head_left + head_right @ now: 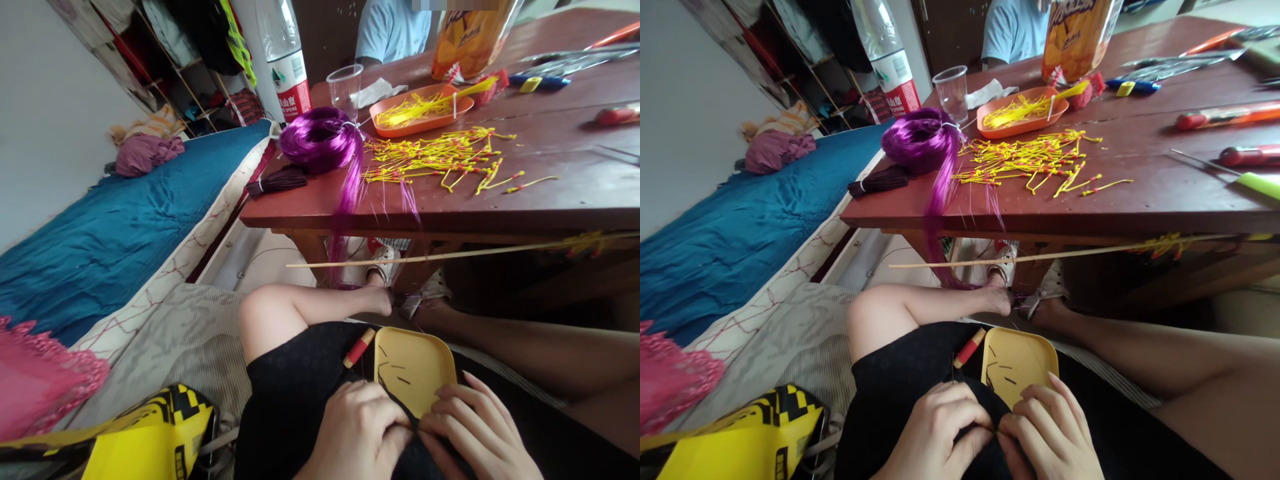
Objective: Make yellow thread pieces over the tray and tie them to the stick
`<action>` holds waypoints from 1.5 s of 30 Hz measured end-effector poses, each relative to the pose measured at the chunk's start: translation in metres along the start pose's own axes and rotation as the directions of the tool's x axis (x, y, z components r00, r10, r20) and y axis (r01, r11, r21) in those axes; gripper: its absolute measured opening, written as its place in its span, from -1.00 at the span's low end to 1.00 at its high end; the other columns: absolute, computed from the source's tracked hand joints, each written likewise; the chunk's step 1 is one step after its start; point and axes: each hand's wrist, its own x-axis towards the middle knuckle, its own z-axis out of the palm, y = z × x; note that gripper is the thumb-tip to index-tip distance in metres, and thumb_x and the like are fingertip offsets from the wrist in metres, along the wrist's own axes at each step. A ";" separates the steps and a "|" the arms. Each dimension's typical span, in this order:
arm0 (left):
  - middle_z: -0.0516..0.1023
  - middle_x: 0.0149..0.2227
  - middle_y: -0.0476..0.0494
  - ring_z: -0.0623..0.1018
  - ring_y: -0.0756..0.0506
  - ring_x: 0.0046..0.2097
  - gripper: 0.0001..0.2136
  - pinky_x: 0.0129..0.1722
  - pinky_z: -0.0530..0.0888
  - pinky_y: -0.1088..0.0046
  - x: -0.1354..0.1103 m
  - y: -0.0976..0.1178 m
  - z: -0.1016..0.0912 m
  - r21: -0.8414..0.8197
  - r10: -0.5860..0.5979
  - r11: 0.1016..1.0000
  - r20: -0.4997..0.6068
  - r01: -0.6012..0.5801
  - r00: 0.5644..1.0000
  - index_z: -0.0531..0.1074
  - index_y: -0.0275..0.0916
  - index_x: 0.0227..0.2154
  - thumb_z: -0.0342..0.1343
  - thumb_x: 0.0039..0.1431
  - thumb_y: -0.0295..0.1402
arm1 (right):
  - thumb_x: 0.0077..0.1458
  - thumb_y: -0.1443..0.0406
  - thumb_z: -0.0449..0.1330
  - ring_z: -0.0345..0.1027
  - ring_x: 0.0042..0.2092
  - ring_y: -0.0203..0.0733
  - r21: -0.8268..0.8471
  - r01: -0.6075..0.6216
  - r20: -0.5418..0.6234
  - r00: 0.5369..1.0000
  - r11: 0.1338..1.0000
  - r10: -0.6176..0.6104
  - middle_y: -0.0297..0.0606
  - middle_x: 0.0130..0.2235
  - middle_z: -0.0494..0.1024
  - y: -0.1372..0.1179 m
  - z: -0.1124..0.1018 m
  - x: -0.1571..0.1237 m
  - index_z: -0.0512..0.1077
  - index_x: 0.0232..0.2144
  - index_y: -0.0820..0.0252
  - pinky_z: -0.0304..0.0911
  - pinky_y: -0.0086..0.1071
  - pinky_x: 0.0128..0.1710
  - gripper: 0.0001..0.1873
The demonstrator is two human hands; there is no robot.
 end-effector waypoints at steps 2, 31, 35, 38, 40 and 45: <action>0.54 -0.51 -0.01 0.50 -0.03 -0.45 -0.92 -0.41 0.37 0.49 0.000 0.000 0.000 0.000 0.000 1.000 0.000 0.000 1.000 0.50 -0.22 -0.54 0.19 -0.05 -0.53 | 0.00 0.39 0.09 0.38 -0.44 -0.18 -0.007 0.003 -0.002 1.000 1.000 -0.003 -0.44 -0.56 0.48 0.000 0.000 0.000 0.30 -0.43 0.08 0.06 -0.23 -0.10 -0.91; 0.31 -0.56 0.04 0.39 0.02 -0.49 -0.64 -0.46 0.30 0.53 0.006 -0.003 0.027 -0.802 -0.255 0.584 -0.034 0.126 0.966 0.26 -0.21 -0.53 0.09 -0.02 0.02 | -0.11 0.11 0.28 0.21 -0.52 -0.33 0.740 -0.658 0.561 0.487 -0.141 0.669 -0.37 -0.59 0.35 -0.008 0.008 0.023 0.39 -0.62 0.25 0.22 -0.48 -0.47 -0.68; 0.34 -0.58 0.05 0.35 0.05 -0.57 -0.63 -0.51 0.27 0.54 0.010 0.000 0.023 -0.847 -0.375 0.384 0.221 0.368 0.900 0.32 -0.25 -0.36 0.14 -0.03 -0.03 | -0.11 0.11 0.29 0.24 -0.59 -0.34 0.758 -0.580 0.605 0.453 -0.299 0.655 -0.39 -0.62 0.37 -0.011 0.018 0.019 0.37 -0.63 0.22 0.20 -0.49 -0.54 -0.69; 0.32 -0.63 0.01 0.30 0.07 -0.59 -0.66 -0.54 0.22 0.54 0.016 0.002 0.020 -0.858 -0.309 0.335 0.291 0.390 0.905 0.36 -0.32 -0.54 0.14 0.01 -0.08 | -0.07 0.10 0.26 0.24 -0.63 -0.37 0.748 -0.588 0.626 0.470 -0.309 0.622 -0.42 -0.66 0.35 -0.013 0.017 0.020 0.36 -0.60 0.21 0.17 -0.50 -0.56 -0.69; 0.34 -0.63 0.00 0.31 0.07 -0.57 -0.68 -0.50 0.23 0.55 0.020 0.004 0.018 -0.903 -0.324 0.189 0.314 0.387 0.892 0.36 -0.33 -0.60 0.19 -0.02 -0.14 | -0.04 0.08 0.23 0.26 -0.59 -0.36 0.756 -0.602 0.599 0.477 -0.258 0.644 -0.42 -0.63 0.37 -0.012 0.011 0.022 0.40 -0.52 0.19 0.20 -0.49 -0.50 -0.72; 0.39 -0.61 0.01 0.37 0.06 -0.56 -0.75 -0.45 0.31 0.53 0.025 0.004 0.014 -0.891 -0.430 -0.344 0.430 0.296 0.794 0.37 -0.32 -0.60 0.33 -0.18 -0.29 | 0.07 0.10 0.12 0.33 -0.34 -0.21 0.675 -0.728 0.535 0.593 0.117 0.602 -0.27 -0.38 0.47 -0.012 0.002 0.008 0.42 -0.35 0.17 0.28 -0.38 -0.27 -0.74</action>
